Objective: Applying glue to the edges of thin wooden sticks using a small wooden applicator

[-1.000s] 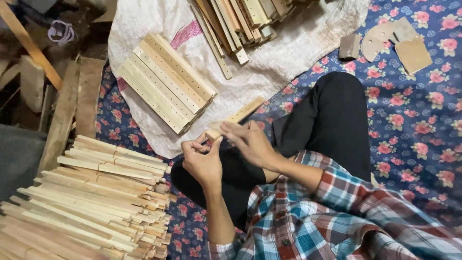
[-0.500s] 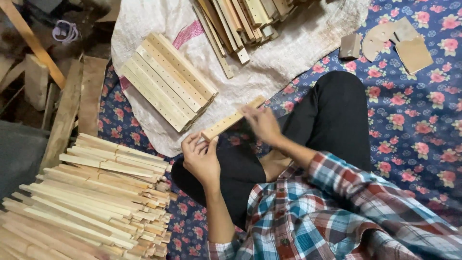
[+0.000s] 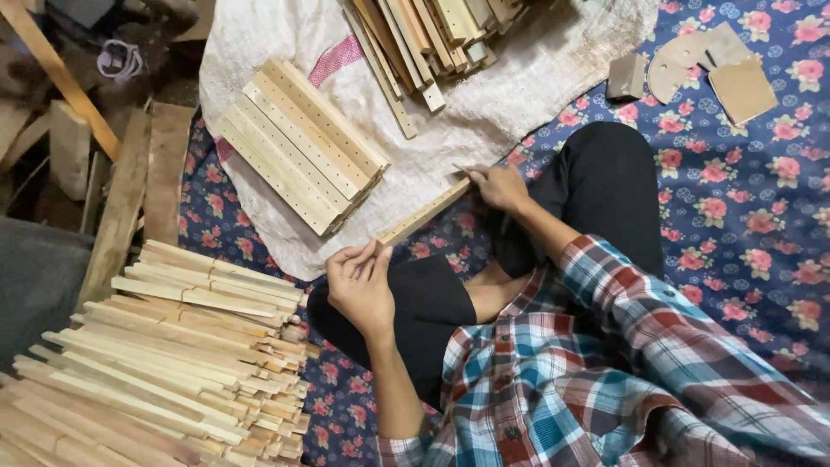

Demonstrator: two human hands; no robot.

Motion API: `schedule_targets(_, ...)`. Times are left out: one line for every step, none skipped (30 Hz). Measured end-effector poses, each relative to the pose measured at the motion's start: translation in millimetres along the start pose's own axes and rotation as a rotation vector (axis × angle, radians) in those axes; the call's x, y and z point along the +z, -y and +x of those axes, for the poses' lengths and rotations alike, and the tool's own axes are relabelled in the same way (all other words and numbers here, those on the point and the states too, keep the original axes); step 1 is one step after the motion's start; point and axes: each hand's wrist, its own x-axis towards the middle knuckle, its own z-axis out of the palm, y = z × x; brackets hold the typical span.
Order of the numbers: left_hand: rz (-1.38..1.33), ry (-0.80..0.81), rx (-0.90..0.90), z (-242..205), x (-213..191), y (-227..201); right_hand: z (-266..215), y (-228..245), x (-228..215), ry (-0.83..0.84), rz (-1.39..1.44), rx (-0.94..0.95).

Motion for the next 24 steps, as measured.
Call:
schedule_targets(0.002,0.008,0.003,-1.9,0.2,-4.0,-25.7,33.0,-15.1,-0.005,0.005,0.005)
schedule_targets(0.010,0.018,-0.012,-3.4,0.4,-8.1,-51.0,66.5,-30.4,0.000,0.037,-0.044)
schedule_targets(0.011,0.023,-0.023,-2.7,3.5,-11.8,-71.7,100.5,-48.1,-0.001,0.063,-0.101)
schedule_targets(0.006,0.027,-0.016,-0.2,6.8,-15.5,-93.0,121.3,-58.3,-0.011,0.063,-0.103)
schedule_targets(0.008,0.019,-0.034,-0.6,6.3,-19.6,-117.8,142.7,-66.0,0.037,0.100,-0.182)
schedule_targets(0.010,0.012,-0.052,-1.2,5.5,-23.1,-142.9,164.0,-73.1,0.085,0.138,-0.260)
schedule_targets(0.015,0.019,-0.053,-1.4,4.6,-20.5,-131.9,149.0,-62.3,0.085,0.143,-0.253)
schedule_targets(0.046,0.020,-0.024,-2.1,3.4,-17.6,-121.7,133.8,-51.1,0.003,0.115,-0.201)
schedule_targets(0.072,0.014,0.009,-1.7,4.4,-15.7,-108.7,119.1,-42.4,-0.080,0.083,-0.155)
schedule_targets(0.071,0.014,0.010,-1.4,3.4,-14.4,-88.9,92.7,-26.3,-0.081,0.083,-0.156)
schedule_targets(0.060,0.018,0.003,-0.3,2.3,-12.8,-68.4,66.8,-10.3,-0.072,0.046,-0.134)
schedule_targets(0.048,0.021,-0.004,0.9,1.2,-11.5,-47.6,41.0,5.5,-0.064,0.010,-0.111)
schedule_targets(0.043,0.022,-0.003,1.3,2.4,-10.4,-72.6,78.1,-9.9,-0.068,0.007,-0.112)
schedule_targets(0.032,0.008,-0.009,1.9,3.9,-9.2,-100.0,115.8,-26.0,-0.062,0.093,-0.119)
schedule_targets(0.026,-0.006,-0.019,1.9,2.8,-7.5,-133.0,154.1,-40.6,-0.051,0.182,-0.124)
schedule_targets(0.026,-0.005,-0.021,1.5,3.0,-8.2,-149.1,165.8,-45.9,-0.050,0.181,-0.123)
schedule_targets(0.048,-0.009,-0.028,1.6,3.4,-9.3,-164.6,177.8,-51.6,-0.054,0.226,-0.276)
schedule_targets(0.069,-0.014,-0.035,1.4,3.5,-10.3,-180.4,189.7,-57.0,-0.059,0.270,-0.430)
schedule_targets(0.074,-0.014,-0.036,2.0,3.3,-10.3,-165.1,175.5,-51.5,-0.056,0.273,-0.429)
schedule_targets(0.050,-0.006,-0.033,2.4,2.5,-10.1,-150.4,161.5,-45.4,-0.100,0.220,-0.395)
schedule_targets(0.025,0.001,-0.030,2.1,2.1,-10.1,-135.7,147.2,-39.8,-0.144,0.165,-0.364)
schedule_targets(0.027,-0.003,-0.031,-0.3,-1.3,-9.6,-117.6,122.5,-25.2,-0.140,0.166,-0.366)
schedule_targets(0.034,0.006,-0.022,-0.3,-1.3,-9.4,-95.8,97.7,-13.9,-0.151,0.089,-0.277)
schedule_targets(0.040,0.014,-0.013,-0.2,-0.7,-9.6,-73.4,72.8,-3.5,-0.162,0.012,-0.188)
